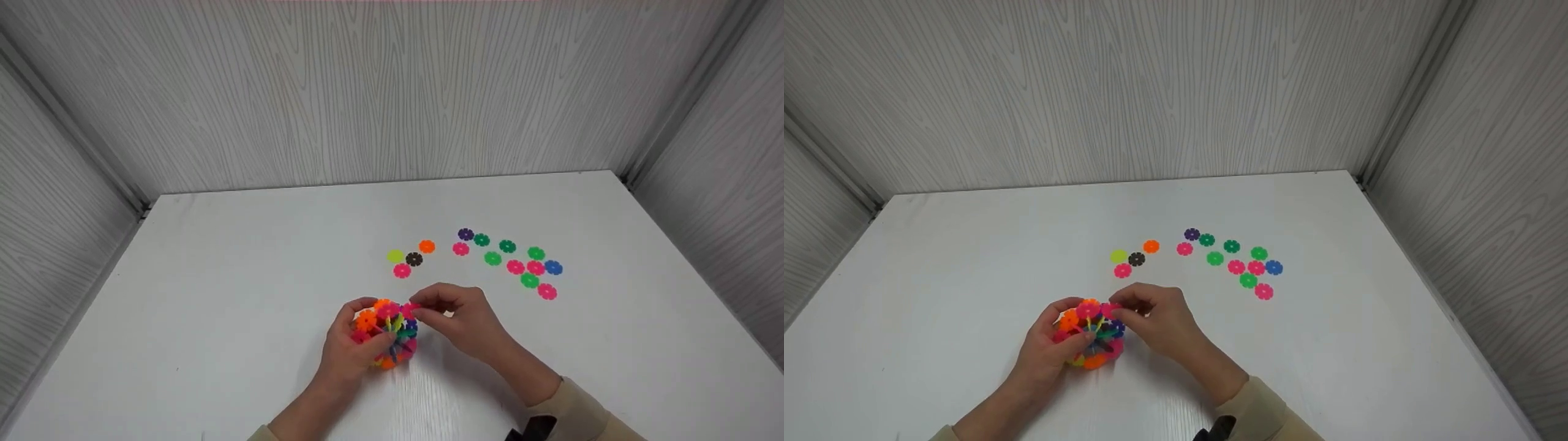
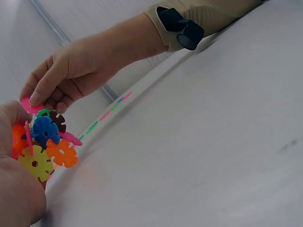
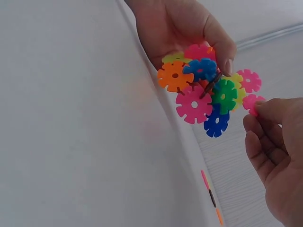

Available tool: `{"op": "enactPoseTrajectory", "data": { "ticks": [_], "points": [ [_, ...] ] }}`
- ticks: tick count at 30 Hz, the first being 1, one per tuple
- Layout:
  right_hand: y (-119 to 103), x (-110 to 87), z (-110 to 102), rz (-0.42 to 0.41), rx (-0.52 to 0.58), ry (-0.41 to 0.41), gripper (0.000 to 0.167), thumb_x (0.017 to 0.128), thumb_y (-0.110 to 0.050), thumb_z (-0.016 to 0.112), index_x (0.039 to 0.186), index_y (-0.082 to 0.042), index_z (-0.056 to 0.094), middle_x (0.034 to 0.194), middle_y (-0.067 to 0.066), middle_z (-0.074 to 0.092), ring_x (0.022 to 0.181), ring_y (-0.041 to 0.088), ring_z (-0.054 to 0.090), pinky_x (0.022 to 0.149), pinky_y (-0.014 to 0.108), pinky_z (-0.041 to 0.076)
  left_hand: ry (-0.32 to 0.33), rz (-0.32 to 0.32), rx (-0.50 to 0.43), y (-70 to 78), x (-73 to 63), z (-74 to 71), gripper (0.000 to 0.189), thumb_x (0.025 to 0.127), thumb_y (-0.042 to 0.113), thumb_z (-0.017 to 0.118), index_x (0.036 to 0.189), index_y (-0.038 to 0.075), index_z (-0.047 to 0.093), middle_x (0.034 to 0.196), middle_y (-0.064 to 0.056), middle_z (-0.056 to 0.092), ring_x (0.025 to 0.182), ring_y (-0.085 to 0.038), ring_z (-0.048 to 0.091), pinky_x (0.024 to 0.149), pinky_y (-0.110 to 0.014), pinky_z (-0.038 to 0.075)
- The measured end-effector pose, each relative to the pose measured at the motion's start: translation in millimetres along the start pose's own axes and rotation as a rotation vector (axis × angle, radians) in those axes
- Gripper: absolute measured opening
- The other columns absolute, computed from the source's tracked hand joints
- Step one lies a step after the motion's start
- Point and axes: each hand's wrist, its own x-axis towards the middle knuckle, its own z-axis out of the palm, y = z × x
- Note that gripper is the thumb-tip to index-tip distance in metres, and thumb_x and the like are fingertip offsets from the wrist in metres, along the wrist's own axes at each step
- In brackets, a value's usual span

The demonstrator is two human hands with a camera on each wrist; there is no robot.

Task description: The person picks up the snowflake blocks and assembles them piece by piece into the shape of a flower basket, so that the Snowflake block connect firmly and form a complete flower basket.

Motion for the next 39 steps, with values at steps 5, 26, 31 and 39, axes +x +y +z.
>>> {"op": "enactPoseTrajectory", "data": {
  "ticks": [5,26,31,39],
  "points": [
    [-0.1,-0.8,2.5,-0.046,-0.013,-0.011,0.015,0.099,-0.016,0.078,0.113,-0.02,0.082,0.103,-0.011,0.078,0.088,0.017,0.073,0.077,0.036,0.064,0.01,0.01,0.012,-0.6,-0.1,0.9,0.067,0.088,0.011,0.085,0.146,0.015,0.051,0.143,-0.008,0.058,0.132,-0.027,0.055,0.099,-0.035,0.058],
    [-5.9,-2.2,5.8,-0.072,-0.022,0.078,0.01,0.1,-0.018,0.078,0.109,-0.023,0.079,0.101,-0.012,0.078,0.086,0.016,0.073,0.078,0.037,0.064,0.06,-0.004,0.022,4.4,-2.9,4.4,0.067,0.088,0.01,0.085,0.146,0.016,0.051,0.145,-0.007,0.057,0.132,-0.026,0.057,0.098,-0.035,0.059],
    [-5.9,-2.4,9.2,-0.051,-0.03,0.042,0.01,0.099,-0.021,0.079,0.108,-0.023,0.081,0.101,-0.013,0.078,0.086,0.016,0.073,0.076,0.036,0.064,0.04,0.011,0.009,3.3,-3.5,3.3,0.067,0.09,0.011,0.084,0.147,0.015,0.05,0.144,-0.008,0.058,0.13,-0.027,0.058,0.098,-0.034,0.059],
    [-5.8,-3.6,11.8,-0.009,-0.002,0.021,0.011,0.098,-0.019,0.08,0.108,-0.021,0.083,0.1,-0.012,0.079,0.087,0.016,0.075,0.078,0.037,0.065,0.015,0.019,0.003,3.5,-4.6,3.4,0.065,0.09,0.01,0.084,0.146,0.013,0.051,0.139,-0.009,0.06,0.125,-0.026,0.061,0.097,-0.033,0.059]
  ]
}}
